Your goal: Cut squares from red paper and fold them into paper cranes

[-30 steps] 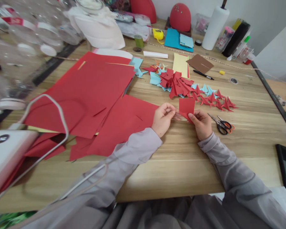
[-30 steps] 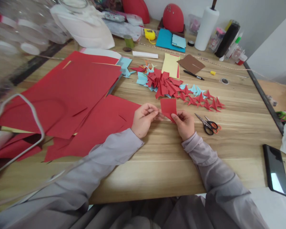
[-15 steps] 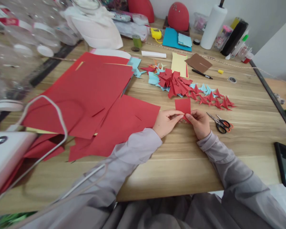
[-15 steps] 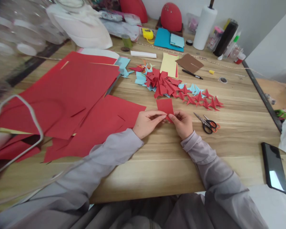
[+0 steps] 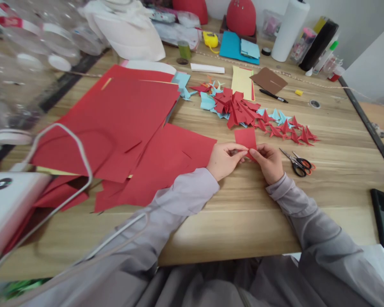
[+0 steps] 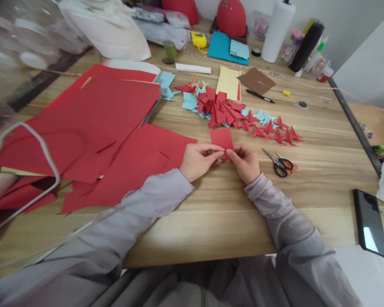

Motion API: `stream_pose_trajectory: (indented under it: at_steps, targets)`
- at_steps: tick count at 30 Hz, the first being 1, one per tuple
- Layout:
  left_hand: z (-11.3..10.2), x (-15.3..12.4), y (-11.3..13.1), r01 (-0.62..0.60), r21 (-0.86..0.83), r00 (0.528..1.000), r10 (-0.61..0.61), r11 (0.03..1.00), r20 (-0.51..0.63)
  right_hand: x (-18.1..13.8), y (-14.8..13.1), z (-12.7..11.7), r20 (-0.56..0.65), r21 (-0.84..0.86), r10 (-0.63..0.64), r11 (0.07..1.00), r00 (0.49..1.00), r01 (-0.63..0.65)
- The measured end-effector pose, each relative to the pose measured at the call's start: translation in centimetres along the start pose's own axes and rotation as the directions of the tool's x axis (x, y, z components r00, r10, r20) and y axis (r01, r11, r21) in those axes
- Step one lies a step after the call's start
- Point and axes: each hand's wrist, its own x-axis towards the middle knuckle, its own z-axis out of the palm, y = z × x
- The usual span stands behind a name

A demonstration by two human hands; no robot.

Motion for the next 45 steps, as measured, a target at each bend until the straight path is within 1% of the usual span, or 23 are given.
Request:
stream_pose_trajectory:
  at_steps: [6, 10, 15, 20, 23, 27, 31, 33, 35, 37, 39, 41, 43, 45]
  targets:
    - [0.1, -0.1, 0.1, -0.069, 0.02, 0.996, 0.07, 0.997, -0.055, 0.2, -0.5, -0.2, 0.12, -0.087, 0.006, 0.996, 0.993, 0.004]
    - [0.2, -0.2, 0.0, -0.105, 0.026, 0.992, 0.107, 0.994, -0.067, 0.2, -0.5, -0.2, 0.135, -0.112, 0.0, 0.994, 0.991, 0.015]
    - [0.1, -0.2, 0.2, -0.117, 0.024, 0.991, 0.118, 0.993, -0.061, 0.2, -0.5, -0.1, 0.126, -0.103, 0.004, 0.995, 0.992, 0.009]
    - [-0.1, -0.2, 0.3, -0.13, 0.034, 0.99, 0.132, 0.991, -0.054, 0.3, -0.8, -0.2, 0.206, -0.065, 0.019, 0.998, 0.978, -0.006]
    - [0.0, -0.3, 0.4, -0.131, 0.041, 0.99, 0.133, 0.991, -0.052, 0.3, -1.0, -0.3, 0.229, -0.07, 0.033, 0.997, 0.973, -0.017]
    - [0.2, -0.4, 0.6, -0.138, 0.054, 0.987, 0.142, 0.989, -0.071, 0.1, -1.0, -0.1, 0.185, -0.101, 0.035, 0.995, 0.982, -0.016]
    - [-0.3, 0.0, 0.8, -0.152, 0.073, 0.979, 0.16, 0.986, -0.123, -0.1, -0.7, -0.2, 0.071, -0.17, 0.025, 0.985, 0.997, -0.013]
    - [-1.2, 0.7, 0.9, -0.156, 0.09, 0.967, 0.171, 0.984, -0.188, 0.0, -0.4, -0.6, 0.009, -0.19, 0.009, 0.982, 1.0, -0.007]
    - [-2.3, 1.4, 0.9, -0.193, 0.092, 0.928, 0.212, 0.977, -0.306, 0.1, -0.1, -1.0, -0.029, -0.146, -0.004, 0.989, 1.0, -0.001]
    - [-3.0, 1.8, 0.9, -0.203, 0.09, 0.911, 0.222, 0.975, -0.349, 0.3, 0.1, -1.2, -0.047, -0.093, -0.008, 0.996, 0.999, 0.003]
    - [-2.9, 1.7, 0.9, -0.179, 0.073, 0.932, 0.193, 0.981, -0.306, 0.4, 0.0, -1.1, -0.048, -0.085, -0.016, 0.996, 0.999, 0.012]
    - [-2.2, 1.2, 0.9, -0.143, 0.049, 0.96, 0.15, 0.989, -0.236, 0.3, -0.2, -0.8, -0.011, -0.099, -0.023, 0.995, 1.0, 0.021]
    - [-1.2, 0.5, 0.9, -0.104, 0.038, 0.982, 0.108, 0.994, -0.152, 0.2, -0.5, -0.5, 0.072, -0.118, -0.023, 0.992, 0.997, 0.032]
    - [-0.4, -0.1, 0.8, -0.096, 0.016, 0.991, 0.097, 0.995, -0.095, 0.1, -0.7, -0.3, 0.16, -0.145, -0.023, 0.988, 0.987, 0.047]
